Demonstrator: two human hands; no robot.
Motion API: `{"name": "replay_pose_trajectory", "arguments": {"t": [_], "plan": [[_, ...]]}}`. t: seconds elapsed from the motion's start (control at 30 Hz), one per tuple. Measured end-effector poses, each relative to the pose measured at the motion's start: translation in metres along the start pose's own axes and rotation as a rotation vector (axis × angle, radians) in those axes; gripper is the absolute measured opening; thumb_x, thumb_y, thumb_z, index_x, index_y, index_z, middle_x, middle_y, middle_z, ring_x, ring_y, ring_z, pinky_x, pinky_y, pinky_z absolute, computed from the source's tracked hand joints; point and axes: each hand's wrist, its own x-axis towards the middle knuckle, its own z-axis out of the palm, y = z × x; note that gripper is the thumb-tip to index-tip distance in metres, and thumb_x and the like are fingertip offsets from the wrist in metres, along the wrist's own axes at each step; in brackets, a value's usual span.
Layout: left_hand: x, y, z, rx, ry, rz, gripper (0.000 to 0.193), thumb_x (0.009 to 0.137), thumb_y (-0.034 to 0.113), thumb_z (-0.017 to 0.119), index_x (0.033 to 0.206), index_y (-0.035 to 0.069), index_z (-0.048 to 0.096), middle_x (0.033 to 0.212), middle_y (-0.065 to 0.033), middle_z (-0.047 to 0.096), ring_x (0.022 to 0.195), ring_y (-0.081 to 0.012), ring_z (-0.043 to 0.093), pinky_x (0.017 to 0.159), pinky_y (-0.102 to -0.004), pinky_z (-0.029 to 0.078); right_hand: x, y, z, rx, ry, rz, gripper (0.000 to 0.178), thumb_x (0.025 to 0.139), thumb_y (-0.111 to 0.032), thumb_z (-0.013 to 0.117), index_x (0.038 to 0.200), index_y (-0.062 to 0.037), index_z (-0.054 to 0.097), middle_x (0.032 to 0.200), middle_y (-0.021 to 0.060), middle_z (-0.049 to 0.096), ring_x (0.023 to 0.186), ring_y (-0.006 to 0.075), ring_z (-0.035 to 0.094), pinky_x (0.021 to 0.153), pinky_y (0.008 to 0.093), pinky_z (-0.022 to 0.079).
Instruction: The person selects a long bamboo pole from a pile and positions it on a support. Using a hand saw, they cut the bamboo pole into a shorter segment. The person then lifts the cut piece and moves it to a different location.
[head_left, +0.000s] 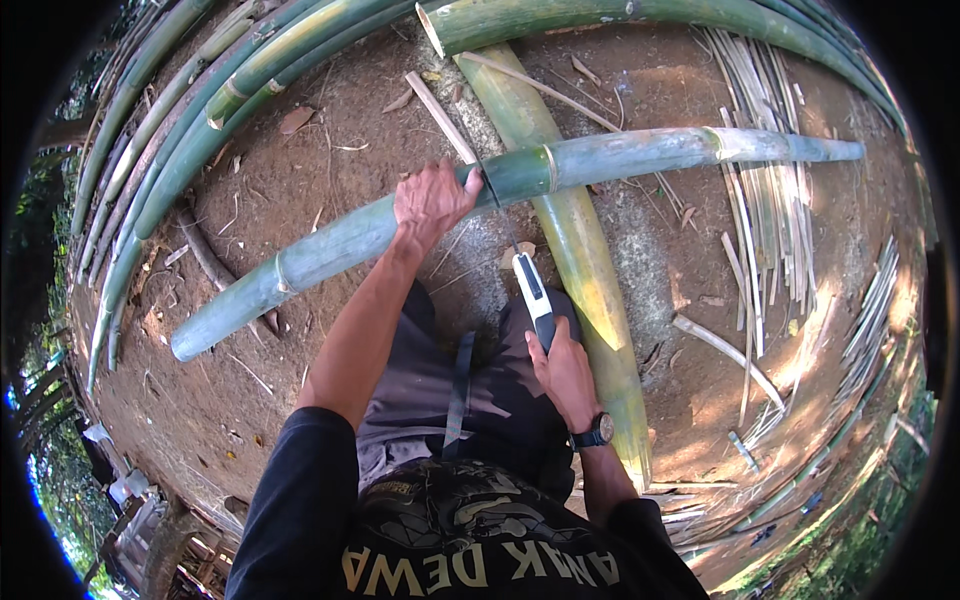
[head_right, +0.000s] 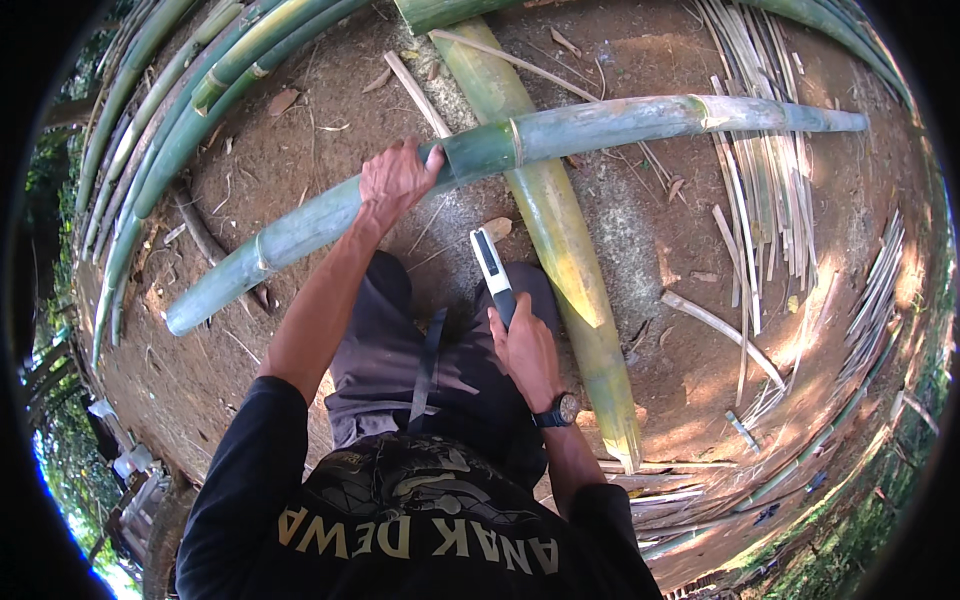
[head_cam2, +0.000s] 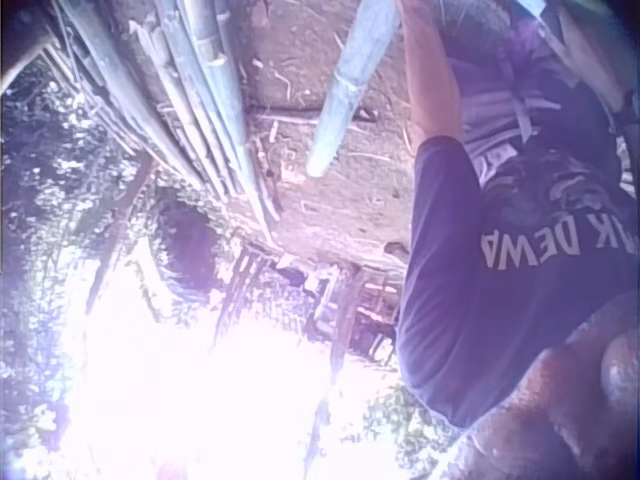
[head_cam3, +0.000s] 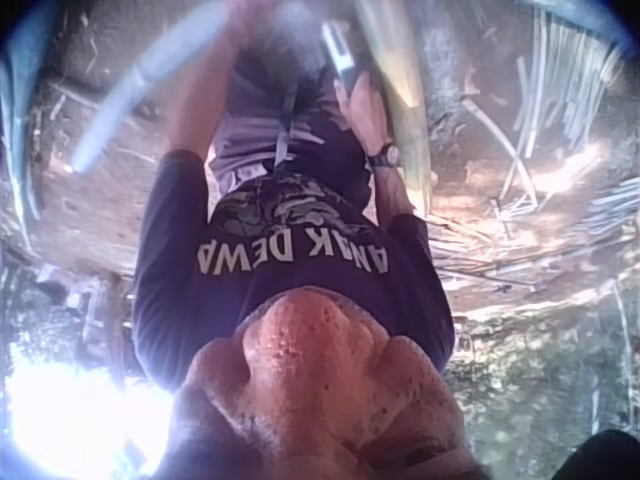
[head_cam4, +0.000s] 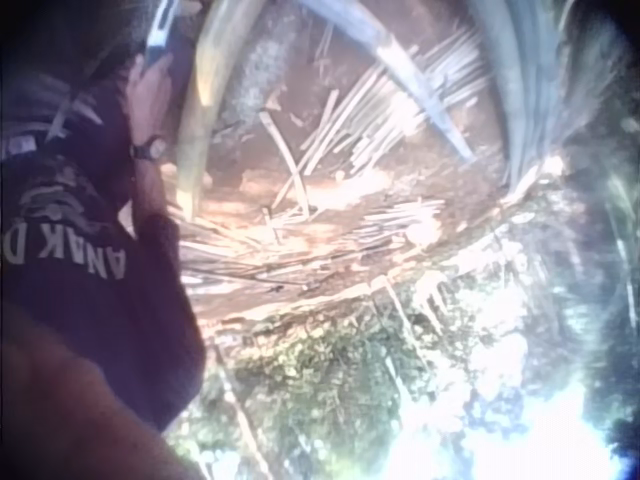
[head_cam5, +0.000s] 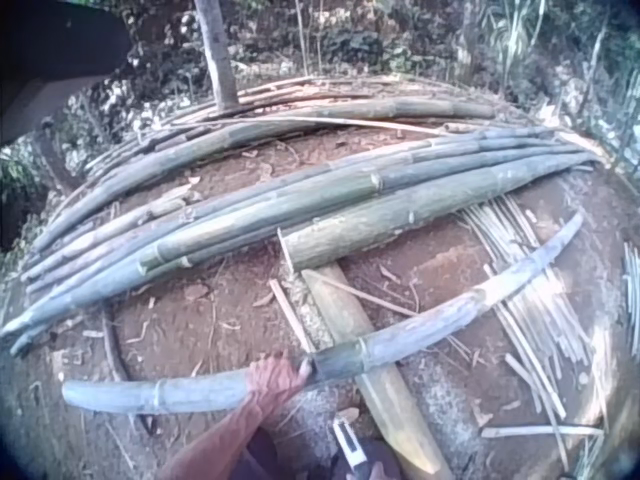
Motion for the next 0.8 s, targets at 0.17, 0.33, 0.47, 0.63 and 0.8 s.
{"name": "replay_pose_trajectory", "arguments": {"t": [0.17,0.33,0.47,0.63,0.8], "plan": [[0.005,0.001,0.001,0.028,0.001,0.022,0.061,0.096,0.057,0.041,0.105,0.001,0.064,0.088,-0.0247,0.069,0.087,-0.0420,0.069,0.080,-0.0519,0.054,0.003,0.004,0.003,0.004,0.032,-0.013,0.035,0.098,-0.031,0.058,0.108,0.0021,0.048,0.069,0.0289,0.062,0.068,0.0491,0.062,0.058,0.0558,0.048],[0.010,-0.001,-0.005,0.025,-0.040,0.014,0.061,0.096,0.056,0.040,0.099,0.000,0.066,0.084,-0.0269,0.069,0.082,-0.0428,0.070,0.076,-0.0517,0.055,0.002,0.000,0.000,0.042,0.022,-0.028,0.036,0.098,-0.031,0.058,0.108,0.0023,0.048,0.069,0.0293,0.061,0.068,0.0496,0.062,0.057,0.0563,0.048],[0.012,0.002,-0.009,0.011,-0.060,0.001,0.061,0.096,0.056,0.040,0.095,0.000,0.067,0.084,-0.0275,0.069,0.082,-0.0428,0.070,0.076,-0.0512,0.056,0.006,0.000,0.000,0.028,-0.005,0.000,0.036,0.098,-0.031,0.058,0.107,0.0023,0.048,0.069,0.0293,0.061,0.069,0.0497,0.062,0.057,0.0564,0.048],[0.012,-0.002,-0.005,0.026,-0.043,0.000,0.061,0.096,0.056,0.040,0.094,0.001,0.068,0.084,-0.0265,0.069,0.083,-0.0427,0.070,0.078,-0.0520,0.055,0.000,-0.002,0.002,0.026,0.026,-0.022,0.036,0.098,-0.031,0.058,0.103,0.0026,0.047,0.068,0.0290,0.061,0.067,0.0489,0.062,0.056,0.0553,0.048],[0.014,0.001,-0.005,0.005,-0.078,-0.006,0.061,0.096,0.056,0.039,0.096,0.002,0.068,0.085,-0.0262,0.069,0.085,-0.0430,0.070,0.080,-0.0530,0.054,0.013,-0.005,0.001,-0.007,0.021,-0.020,0.037,0.099,-0.032,0.058,0.102,0.0039,0.047,0.069,0.0296,0.061,0.068,0.0486,0.063,0.056,0.0543,0.049]]}}
